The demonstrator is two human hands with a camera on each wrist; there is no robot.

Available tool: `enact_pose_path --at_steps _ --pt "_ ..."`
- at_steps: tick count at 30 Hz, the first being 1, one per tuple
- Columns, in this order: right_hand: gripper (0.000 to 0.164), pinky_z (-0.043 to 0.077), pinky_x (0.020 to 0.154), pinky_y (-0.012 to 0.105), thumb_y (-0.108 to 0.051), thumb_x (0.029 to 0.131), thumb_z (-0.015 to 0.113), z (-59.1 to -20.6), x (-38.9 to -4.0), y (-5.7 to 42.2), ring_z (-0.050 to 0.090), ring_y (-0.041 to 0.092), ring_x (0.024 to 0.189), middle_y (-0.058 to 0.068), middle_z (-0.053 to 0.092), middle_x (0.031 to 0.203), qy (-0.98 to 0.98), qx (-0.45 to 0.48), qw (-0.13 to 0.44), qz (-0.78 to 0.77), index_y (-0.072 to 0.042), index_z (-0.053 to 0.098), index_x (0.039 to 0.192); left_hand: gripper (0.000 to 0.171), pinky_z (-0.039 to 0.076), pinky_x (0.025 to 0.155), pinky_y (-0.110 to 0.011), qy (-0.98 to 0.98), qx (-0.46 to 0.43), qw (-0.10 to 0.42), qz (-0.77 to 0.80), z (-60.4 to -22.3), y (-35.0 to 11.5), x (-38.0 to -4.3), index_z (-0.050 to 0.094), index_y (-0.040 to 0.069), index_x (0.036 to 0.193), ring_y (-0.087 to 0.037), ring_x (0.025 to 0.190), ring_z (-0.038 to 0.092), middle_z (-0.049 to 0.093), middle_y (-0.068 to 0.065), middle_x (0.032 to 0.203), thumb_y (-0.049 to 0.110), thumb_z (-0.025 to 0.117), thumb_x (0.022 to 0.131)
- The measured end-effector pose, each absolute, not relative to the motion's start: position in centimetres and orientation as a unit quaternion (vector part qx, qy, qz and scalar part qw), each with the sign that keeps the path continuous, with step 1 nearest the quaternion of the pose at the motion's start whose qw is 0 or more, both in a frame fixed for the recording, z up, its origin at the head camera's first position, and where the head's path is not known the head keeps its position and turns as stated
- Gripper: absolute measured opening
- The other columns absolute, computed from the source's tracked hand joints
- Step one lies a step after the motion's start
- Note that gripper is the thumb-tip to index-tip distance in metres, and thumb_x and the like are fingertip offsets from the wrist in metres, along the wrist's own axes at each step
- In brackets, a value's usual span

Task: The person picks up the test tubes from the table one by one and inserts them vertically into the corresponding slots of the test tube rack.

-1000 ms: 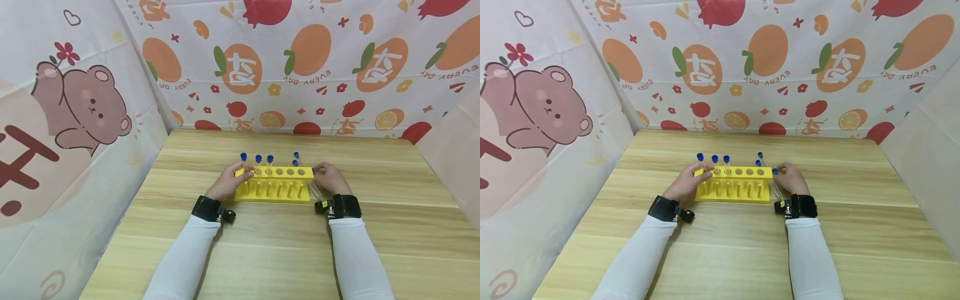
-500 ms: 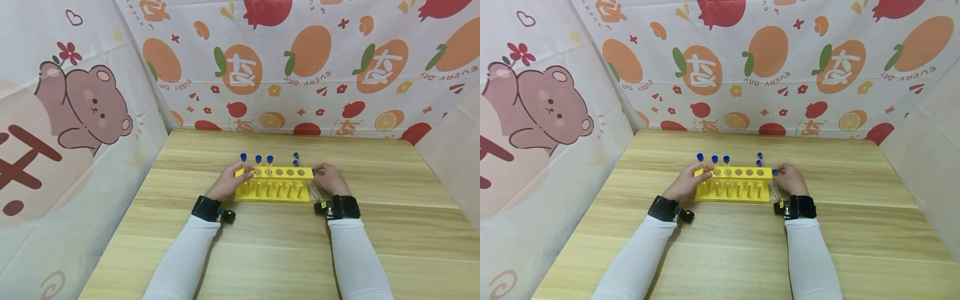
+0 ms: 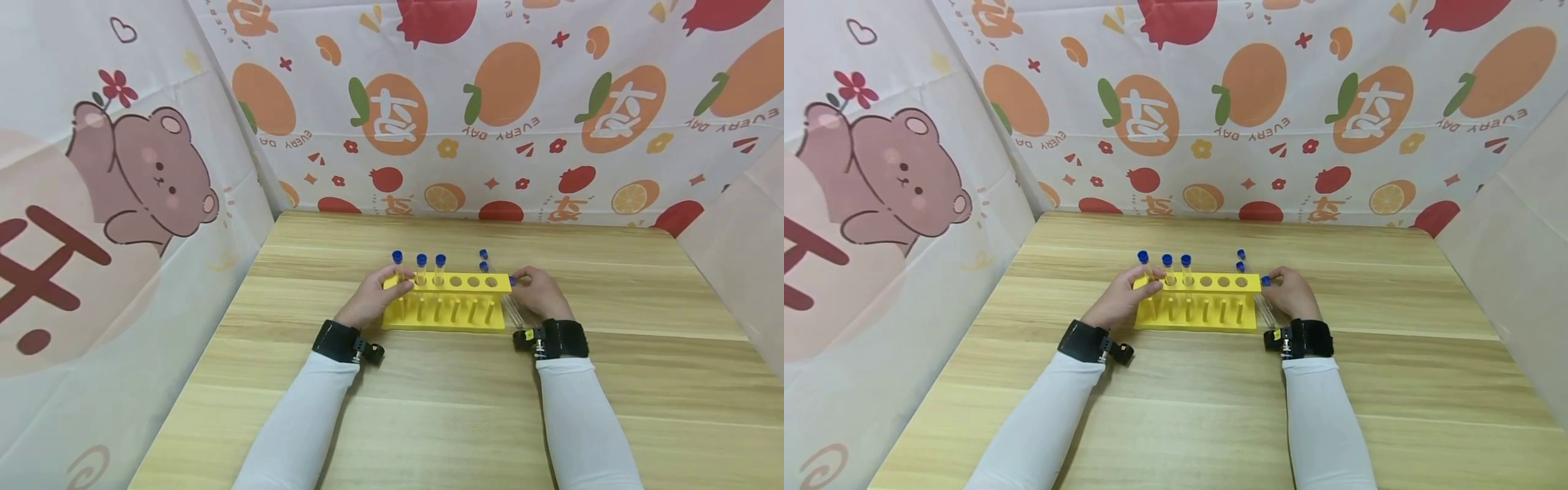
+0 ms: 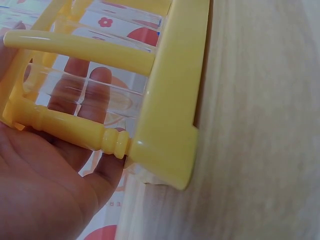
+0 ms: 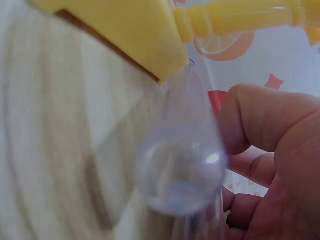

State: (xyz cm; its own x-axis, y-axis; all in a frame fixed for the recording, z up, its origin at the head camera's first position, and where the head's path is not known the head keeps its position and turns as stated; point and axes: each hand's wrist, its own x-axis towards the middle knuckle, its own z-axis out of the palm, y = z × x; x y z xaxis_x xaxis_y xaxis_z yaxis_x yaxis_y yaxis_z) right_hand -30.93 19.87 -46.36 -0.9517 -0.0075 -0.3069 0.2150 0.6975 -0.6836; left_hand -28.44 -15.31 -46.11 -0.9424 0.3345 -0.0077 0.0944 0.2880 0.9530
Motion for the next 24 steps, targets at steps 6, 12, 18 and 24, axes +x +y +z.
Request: enact_pose_path --at_steps 6,12,18,24 --pt "0.044 0.045 0.082 0.039 -0.026 0.092 0.061 -46.6 -31.2 19.9 0.05 0.033 0.106 0.02 0.053 0.132 0.908 0.065 0.149 -0.386 -0.01 0.052 0.132 0.025 0.037 0.11 -0.049 0.795 0.138 0.102 0.582 -46.0 -15.3 -28.5 0.063 0.021 0.118 -0.023 0.128 0.05 0.061 0.001 0.129 0.036 0.061 0.097" --pt "0.044 0.045 0.079 0.037 -0.03 0.094 0.058 -46.7 -31.3 20.2 0.052 0.032 0.103 0.02 0.055 0.126 0.912 0.046 0.144 -0.382 -0.011 0.051 0.133 0.027 0.035 0.111 -0.05 0.791 0.138 0.104 0.587 -46.0 -15.3 -28.5 0.063 0.019 0.118 -0.024 0.13 0.048 0.06 -0.001 0.129 0.035 0.061 0.097" --pt "0.046 0.047 0.08 0.039 -0.035 0.096 0.055 -46.3 -31.1 20.4 0.055 0.032 0.103 0.02 0.057 0.124 0.914 0.04 0.121 -0.386 -0.013 0.05 0.137 0.027 0.033 0.112 -0.051 0.793 0.13 0.108 0.585 -46.1 -15.2 -28.7 0.063 0.018 0.119 -0.025 0.131 0.047 0.06 -0.002 0.131 0.034 0.061 0.097" --pt "0.048 0.048 0.07 0.034 -0.035 0.098 0.05 -45.4 -30.8 20.3 0.055 0.029 0.092 0.015 0.056 0.113 0.906 0.058 0.077 -0.411 -0.016 0.05 0.143 0.027 0.031 0.113 -0.051 0.793 0.124 0.117 0.586 -45.9 -15.2 -28.6 0.062 0.015 0.122 -0.028 0.132 0.046 0.058 -0.006 0.134 0.029 0.06 0.099"
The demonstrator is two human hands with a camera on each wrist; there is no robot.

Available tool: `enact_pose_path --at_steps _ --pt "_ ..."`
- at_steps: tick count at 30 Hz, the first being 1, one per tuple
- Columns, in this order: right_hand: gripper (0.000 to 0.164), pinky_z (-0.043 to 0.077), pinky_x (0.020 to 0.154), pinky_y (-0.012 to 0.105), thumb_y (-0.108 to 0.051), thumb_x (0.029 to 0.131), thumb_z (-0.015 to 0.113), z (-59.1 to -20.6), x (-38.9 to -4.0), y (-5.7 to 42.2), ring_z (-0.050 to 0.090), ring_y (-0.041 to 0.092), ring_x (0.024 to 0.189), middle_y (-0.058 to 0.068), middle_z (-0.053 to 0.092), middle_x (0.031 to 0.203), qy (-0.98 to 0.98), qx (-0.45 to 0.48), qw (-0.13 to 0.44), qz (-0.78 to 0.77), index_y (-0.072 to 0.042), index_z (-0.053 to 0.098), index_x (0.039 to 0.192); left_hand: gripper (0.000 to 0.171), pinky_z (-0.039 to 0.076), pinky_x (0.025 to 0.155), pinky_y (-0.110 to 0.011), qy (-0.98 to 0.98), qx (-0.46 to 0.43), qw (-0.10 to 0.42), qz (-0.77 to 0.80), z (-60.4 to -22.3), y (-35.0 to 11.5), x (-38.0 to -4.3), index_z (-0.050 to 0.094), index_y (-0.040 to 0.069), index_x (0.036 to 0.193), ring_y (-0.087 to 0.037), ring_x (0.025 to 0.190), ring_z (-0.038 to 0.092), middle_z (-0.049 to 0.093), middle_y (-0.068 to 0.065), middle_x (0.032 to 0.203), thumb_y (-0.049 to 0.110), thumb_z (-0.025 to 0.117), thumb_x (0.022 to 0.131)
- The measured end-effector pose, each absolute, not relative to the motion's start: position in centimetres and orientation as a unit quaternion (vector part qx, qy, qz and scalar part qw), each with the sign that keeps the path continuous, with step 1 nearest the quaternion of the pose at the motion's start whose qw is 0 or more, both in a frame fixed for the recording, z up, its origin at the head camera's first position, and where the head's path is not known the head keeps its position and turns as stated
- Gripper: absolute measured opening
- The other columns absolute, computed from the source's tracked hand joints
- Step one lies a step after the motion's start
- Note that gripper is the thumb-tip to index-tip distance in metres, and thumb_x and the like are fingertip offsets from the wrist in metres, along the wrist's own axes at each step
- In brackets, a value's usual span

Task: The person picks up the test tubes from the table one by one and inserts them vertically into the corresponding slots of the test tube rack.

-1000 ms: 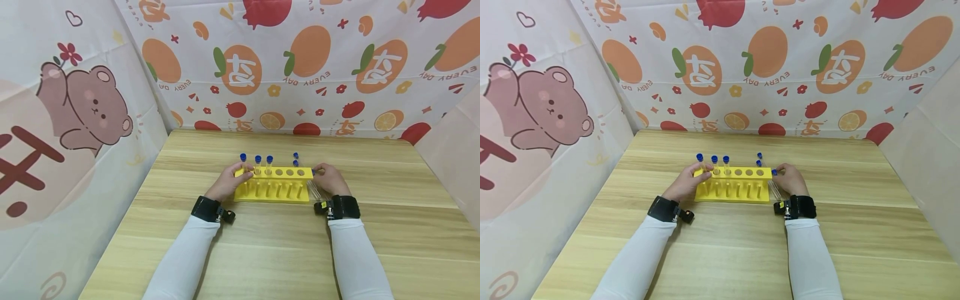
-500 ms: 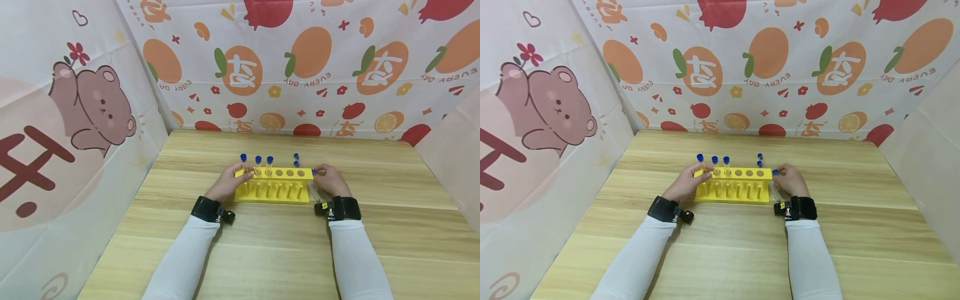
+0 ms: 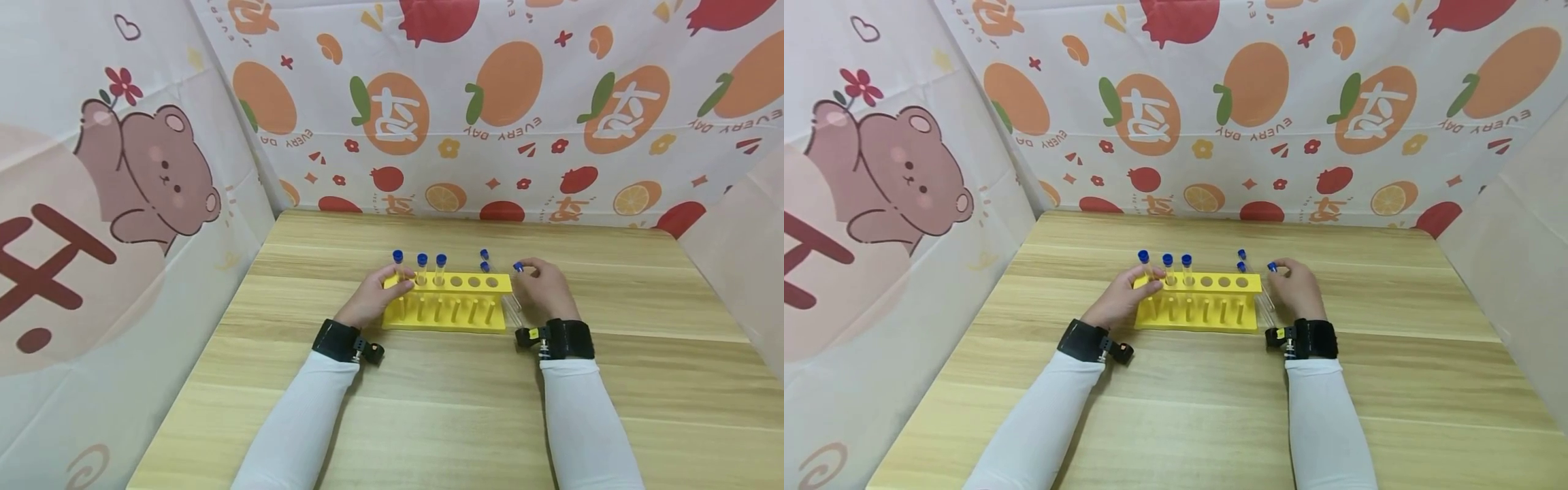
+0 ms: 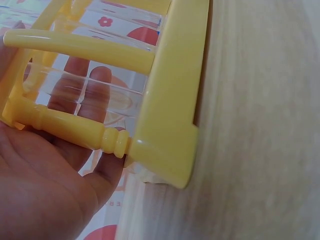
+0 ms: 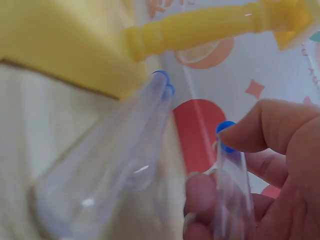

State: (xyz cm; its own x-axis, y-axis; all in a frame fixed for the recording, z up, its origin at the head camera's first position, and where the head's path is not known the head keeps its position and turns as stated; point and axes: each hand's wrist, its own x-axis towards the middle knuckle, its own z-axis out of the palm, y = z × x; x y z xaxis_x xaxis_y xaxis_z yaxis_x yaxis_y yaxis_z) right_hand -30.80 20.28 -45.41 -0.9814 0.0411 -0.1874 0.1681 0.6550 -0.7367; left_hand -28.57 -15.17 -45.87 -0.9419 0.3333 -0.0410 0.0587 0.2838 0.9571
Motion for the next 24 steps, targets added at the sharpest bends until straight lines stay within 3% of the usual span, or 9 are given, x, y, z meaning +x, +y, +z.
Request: enact_pose_path --at_steps 5,10,13,19,24 --pt "0.048 0.047 0.059 0.03 -0.032 0.101 0.047 -44.2 -30.7 20.1 0.055 0.025 0.074 0.014 0.054 0.102 0.904 0.043 0.034 -0.424 -0.016 0.047 0.146 0.026 0.032 0.113 -0.052 0.787 0.138 0.115 0.591 -44.1 -14.9 -27.5 0.061 0.01 0.121 -0.03 0.132 0.046 0.059 -0.01 0.133 0.024 0.059 0.099" --pt "0.048 0.046 0.058 0.028 -0.037 0.103 0.047 -42.5 -30.2 19.6 0.056 0.031 0.078 0.017 0.059 0.104 0.893 0.024 -0.016 -0.45 -0.017 0.047 0.147 0.026 0.03 0.113 -0.053 0.786 0.142 0.111 0.592 -44.1 -14.9 -27.3 0.062 0.011 0.12 -0.03 0.134 0.044 0.058 -0.008 0.133 0.027 0.06 0.099" --pt "0.049 0.049 0.061 0.026 -0.042 0.102 0.048 -41.5 -29.7 19.3 0.06 0.03 0.082 0.015 0.063 0.104 0.884 0.013 -0.053 -0.465 -0.019 0.048 0.146 0.027 0.031 0.113 -0.053 0.788 0.141 0.105 0.59 -45.3 -15.1 -27.8 0.063 0.016 0.119 -0.027 0.133 0.045 0.059 -0.004 0.132 0.033 0.061 0.098" --pt "0.052 0.052 0.07 0.022 -0.049 0.099 0.051 -39.6 -28.7 18.5 0.067 0.014 0.079 0.012 0.067 0.103 0.87 -0.001 -0.11 -0.48 -0.024 0.051 0.144 0.027 0.034 0.111 -0.051 0.787 0.142 0.096 0.592 -46.3 -15.3 -28.4 0.063 0.02 0.118 -0.024 0.13 0.048 0.06 0.0 0.13 0.036 0.063 0.096" --pt "0.048 0.053 0.076 0.02 -0.048 0.097 0.055 -38.4 -27.9 17.5 0.069 0.016 0.087 0.008 0.07 0.103 0.857 -0.011 -0.144 -0.494 -0.023 0.054 0.139 0.028 0.033 0.112 -0.051 0.786 0.142 0.097 0.593 -46.3 -15.3 -28.2 0.063 0.018 0.118 -0.024 0.132 0.046 0.06 0.0 0.13 0.035 0.063 0.096"
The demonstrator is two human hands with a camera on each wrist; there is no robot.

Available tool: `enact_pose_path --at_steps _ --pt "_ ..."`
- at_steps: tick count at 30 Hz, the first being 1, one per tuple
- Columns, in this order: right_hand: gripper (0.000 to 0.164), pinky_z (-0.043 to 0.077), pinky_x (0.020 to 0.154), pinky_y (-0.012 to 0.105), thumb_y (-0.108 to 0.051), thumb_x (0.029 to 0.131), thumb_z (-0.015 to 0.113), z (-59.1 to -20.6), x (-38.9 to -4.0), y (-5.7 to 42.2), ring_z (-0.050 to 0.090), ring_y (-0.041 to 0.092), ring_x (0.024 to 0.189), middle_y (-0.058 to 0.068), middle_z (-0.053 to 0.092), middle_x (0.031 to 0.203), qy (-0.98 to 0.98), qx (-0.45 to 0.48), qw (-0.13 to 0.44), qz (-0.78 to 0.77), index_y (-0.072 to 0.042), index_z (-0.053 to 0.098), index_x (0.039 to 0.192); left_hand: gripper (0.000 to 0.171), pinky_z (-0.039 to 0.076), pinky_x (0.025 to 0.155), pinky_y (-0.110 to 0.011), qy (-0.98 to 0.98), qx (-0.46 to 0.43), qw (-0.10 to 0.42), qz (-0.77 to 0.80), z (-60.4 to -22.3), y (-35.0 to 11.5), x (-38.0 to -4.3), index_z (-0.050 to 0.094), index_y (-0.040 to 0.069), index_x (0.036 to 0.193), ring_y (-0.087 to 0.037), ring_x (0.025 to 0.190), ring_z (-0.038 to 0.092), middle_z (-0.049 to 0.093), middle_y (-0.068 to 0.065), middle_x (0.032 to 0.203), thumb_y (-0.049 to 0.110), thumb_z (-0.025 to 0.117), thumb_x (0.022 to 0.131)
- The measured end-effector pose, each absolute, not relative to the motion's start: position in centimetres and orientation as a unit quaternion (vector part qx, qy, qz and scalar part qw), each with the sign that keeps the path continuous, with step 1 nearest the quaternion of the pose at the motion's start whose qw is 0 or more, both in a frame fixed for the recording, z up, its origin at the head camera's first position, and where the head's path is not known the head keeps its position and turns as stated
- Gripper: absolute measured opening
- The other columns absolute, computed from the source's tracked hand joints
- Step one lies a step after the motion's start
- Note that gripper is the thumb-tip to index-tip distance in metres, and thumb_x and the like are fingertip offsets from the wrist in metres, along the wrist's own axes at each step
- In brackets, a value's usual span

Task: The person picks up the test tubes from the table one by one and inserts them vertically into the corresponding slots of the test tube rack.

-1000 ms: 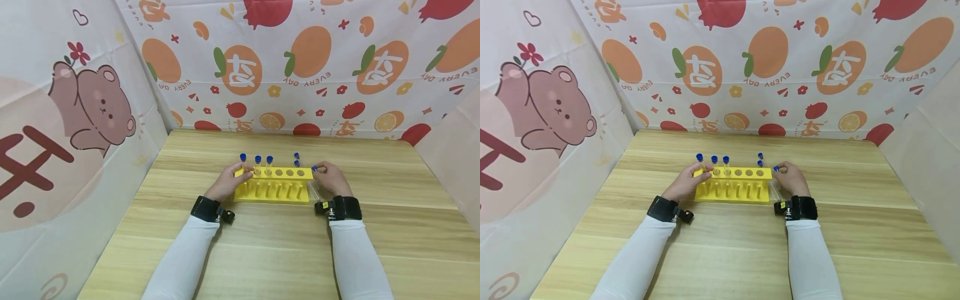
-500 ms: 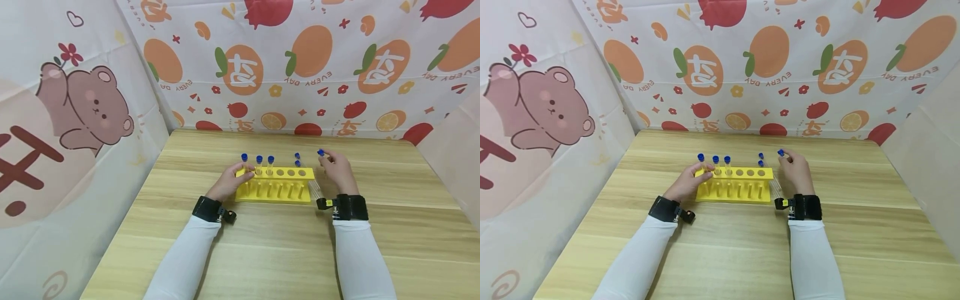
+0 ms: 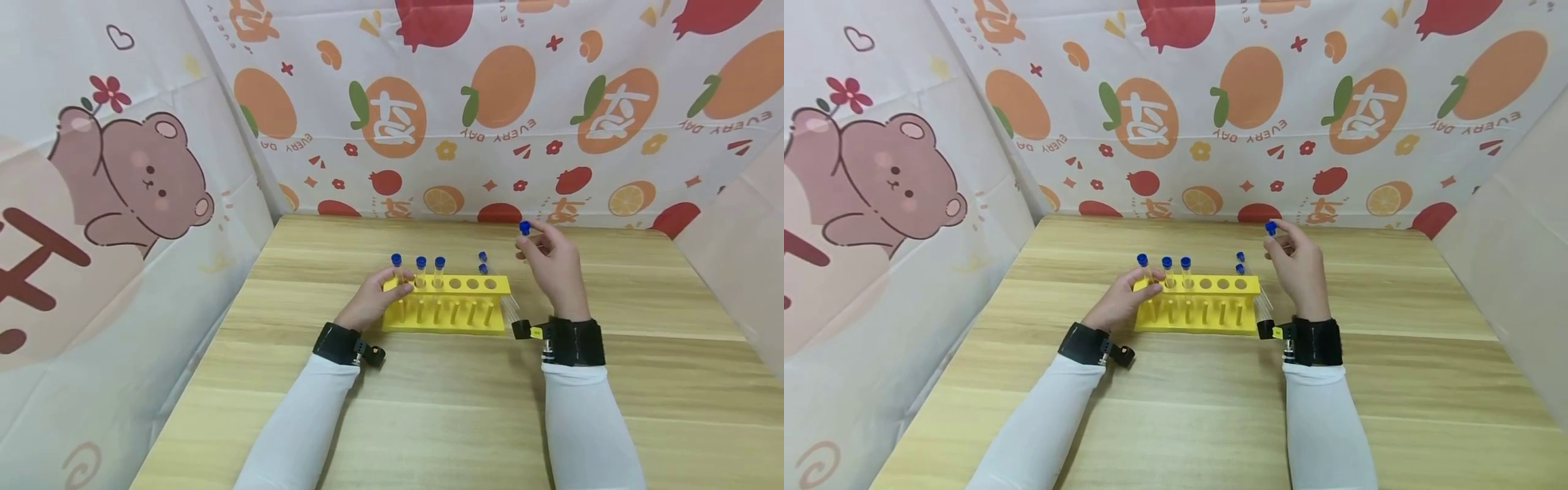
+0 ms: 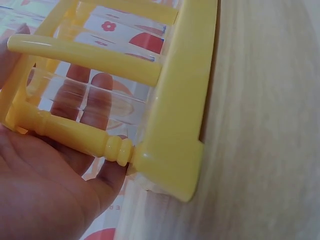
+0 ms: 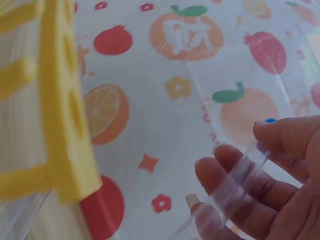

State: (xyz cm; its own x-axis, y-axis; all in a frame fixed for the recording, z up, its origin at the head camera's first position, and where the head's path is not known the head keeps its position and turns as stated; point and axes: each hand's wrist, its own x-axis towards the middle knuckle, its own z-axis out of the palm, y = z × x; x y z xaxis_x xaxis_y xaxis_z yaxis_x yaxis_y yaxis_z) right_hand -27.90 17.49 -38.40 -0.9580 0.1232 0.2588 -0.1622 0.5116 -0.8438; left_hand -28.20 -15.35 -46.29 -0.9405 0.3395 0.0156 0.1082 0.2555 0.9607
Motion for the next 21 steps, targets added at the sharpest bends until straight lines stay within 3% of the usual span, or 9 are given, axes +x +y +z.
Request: enact_pose_path --at_steps 13,21 --pt "0.042 0.05 0.082 0.016 -0.035 0.098 0.06 -36.1 -26.6 15.7 0.066 0.018 0.095 0.01 0.071 0.108 -0.83 0.083 0.175 0.524 -0.014 0.053 0.133 0.03 0.033 0.111 -0.052 0.787 0.148 0.095 0.592 -46.6 -15.3 -28.2 0.063 0.016 0.12 -0.025 0.131 0.047 0.061 -0.003 0.131 0.034 0.063 0.096" --pt "0.042 0.055 0.076 0.02 -0.03 0.097 0.062 -36.1 -26.9 15.6 0.066 0.004 0.088 0.012 0.071 0.107 -0.813 0.1 0.177 0.545 -0.01 0.05 0.132 0.029 0.034 0.111 -0.051 0.785 0.144 0.098 0.594 -46.4 -15.3 -28.1 0.063 0.017 0.12 -0.025 0.131 0.047 0.06 -0.002 0.132 0.033 0.064 0.096"
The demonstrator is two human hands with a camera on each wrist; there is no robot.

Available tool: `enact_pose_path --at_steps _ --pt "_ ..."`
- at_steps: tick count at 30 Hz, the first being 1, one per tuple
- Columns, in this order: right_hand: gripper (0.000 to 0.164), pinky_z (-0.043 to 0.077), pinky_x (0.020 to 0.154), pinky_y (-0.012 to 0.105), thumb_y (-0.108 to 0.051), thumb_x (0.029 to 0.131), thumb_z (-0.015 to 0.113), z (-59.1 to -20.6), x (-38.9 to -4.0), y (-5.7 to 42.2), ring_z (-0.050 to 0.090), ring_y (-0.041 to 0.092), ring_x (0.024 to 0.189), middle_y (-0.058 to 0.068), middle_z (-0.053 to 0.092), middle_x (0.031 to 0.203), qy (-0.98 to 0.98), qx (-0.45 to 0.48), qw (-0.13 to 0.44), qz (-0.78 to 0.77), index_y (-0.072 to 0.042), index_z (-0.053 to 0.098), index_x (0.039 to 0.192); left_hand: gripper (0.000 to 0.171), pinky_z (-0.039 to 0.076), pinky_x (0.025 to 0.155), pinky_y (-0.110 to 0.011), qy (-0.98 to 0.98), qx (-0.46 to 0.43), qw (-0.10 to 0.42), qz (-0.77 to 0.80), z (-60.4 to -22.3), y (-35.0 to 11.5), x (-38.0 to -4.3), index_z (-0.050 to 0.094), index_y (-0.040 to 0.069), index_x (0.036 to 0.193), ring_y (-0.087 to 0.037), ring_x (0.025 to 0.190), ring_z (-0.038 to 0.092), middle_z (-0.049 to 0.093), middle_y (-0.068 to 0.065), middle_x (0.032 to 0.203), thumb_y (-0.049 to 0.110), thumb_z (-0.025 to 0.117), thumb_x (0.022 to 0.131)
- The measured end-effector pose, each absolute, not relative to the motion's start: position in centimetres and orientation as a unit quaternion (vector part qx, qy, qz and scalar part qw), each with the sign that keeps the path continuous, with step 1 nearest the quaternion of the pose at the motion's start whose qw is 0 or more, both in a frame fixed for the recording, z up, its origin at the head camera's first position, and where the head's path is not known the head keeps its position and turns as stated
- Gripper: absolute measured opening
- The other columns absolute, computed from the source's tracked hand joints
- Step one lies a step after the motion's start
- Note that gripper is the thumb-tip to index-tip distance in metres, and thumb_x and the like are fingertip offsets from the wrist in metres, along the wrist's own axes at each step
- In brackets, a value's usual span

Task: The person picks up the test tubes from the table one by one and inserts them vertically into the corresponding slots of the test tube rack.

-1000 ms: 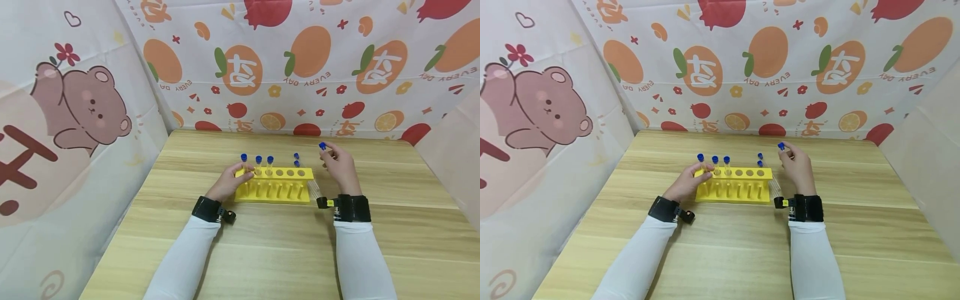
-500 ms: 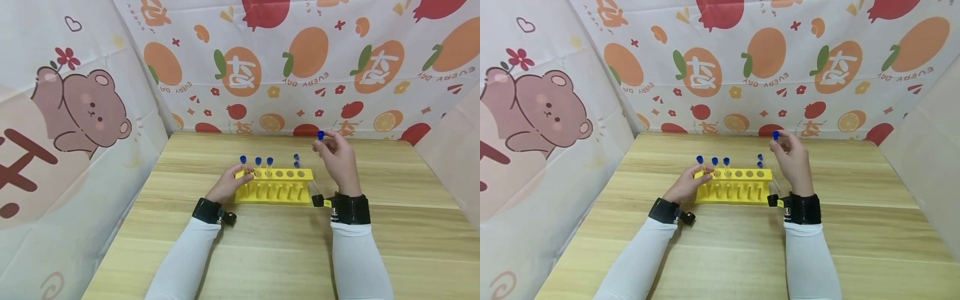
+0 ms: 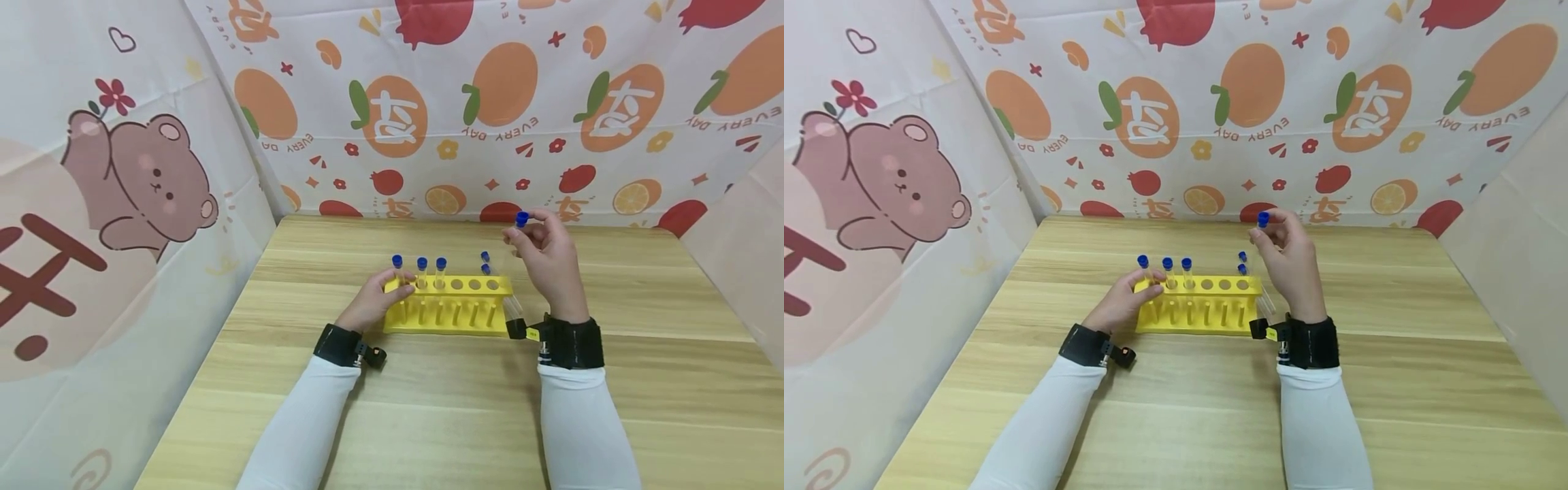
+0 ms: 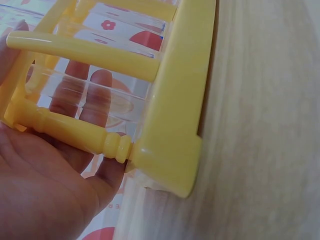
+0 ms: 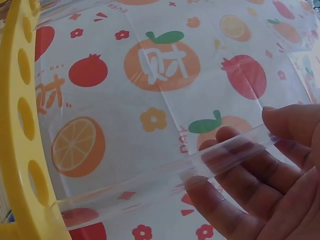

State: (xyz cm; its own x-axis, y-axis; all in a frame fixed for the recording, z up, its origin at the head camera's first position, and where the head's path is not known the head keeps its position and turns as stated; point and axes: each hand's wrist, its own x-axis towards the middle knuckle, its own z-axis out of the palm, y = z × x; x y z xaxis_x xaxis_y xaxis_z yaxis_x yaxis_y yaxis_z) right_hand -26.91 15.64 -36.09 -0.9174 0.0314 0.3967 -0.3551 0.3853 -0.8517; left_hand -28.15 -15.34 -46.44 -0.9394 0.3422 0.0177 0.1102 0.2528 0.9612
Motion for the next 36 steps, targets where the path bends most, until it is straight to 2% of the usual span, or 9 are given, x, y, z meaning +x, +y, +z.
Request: enact_pose_path --at_steps 6,16,26,36 --pt "0.043 0.056 0.075 0.02 -0.029 0.096 0.064 -36.13 -26.94 15.8 0.066 0.005 0.086 0.012 0.07 0.106 -0.812 0.09 0.172 0.55 -0.01 0.048 0.131 0.031 0.032 0.112 -0.052 0.783 0.145 0.102 0.597 -46.28 -15.4 -28.17 0.063 0.015 0.121 -0.026 0.133 0.046 0.06 -0.004 0.133 0.033 0.064 0.096" --pt "0.042 0.054 0.076 0.016 -0.02 0.092 0.07 -36.29 -26.94 16.16 0.067 0.008 0.087 0.01 0.07 0.104 -0.813 0.091 0.161 0.552 -0.01 0.05 0.128 0.029 0.032 0.112 -0.052 0.789 0.144 0.103 0.588 -46.06 -15.48 -28.32 0.064 0.021 0.119 -0.025 0.131 0.048 0.062 0.001 0.129 0.038 0.063 0.095" --pt "0.039 0.052 0.074 0.016 -0.013 0.091 0.07 -36.59 -26.84 16.23 0.066 0.01 0.084 0.013 0.07 0.102 -0.815 0.111 0.155 0.548 -0.011 0.052 0.126 0.028 0.033 0.112 -0.051 0.787 0.141 0.104 0.591 -46.36 -15.42 -28.21 0.064 0.02 0.118 -0.024 0.13 0.048 0.062 0.0 0.129 0.035 0.063 0.096" --pt "0.036 0.052 0.074 0.017 -0.013 0.092 0.069 -36.78 -26.98 16.22 0.065 0.012 0.084 0.012 0.068 0.1 -0.824 0.107 0.146 0.538 -0.01 0.051 0.123 0.027 0.034 0.112 -0.051 0.791 0.14 0.104 0.587 -46.28 -15.4 -28.24 0.064 0.02 0.118 -0.025 0.131 0.049 0.062 0.001 0.129 0.036 0.063 0.096"
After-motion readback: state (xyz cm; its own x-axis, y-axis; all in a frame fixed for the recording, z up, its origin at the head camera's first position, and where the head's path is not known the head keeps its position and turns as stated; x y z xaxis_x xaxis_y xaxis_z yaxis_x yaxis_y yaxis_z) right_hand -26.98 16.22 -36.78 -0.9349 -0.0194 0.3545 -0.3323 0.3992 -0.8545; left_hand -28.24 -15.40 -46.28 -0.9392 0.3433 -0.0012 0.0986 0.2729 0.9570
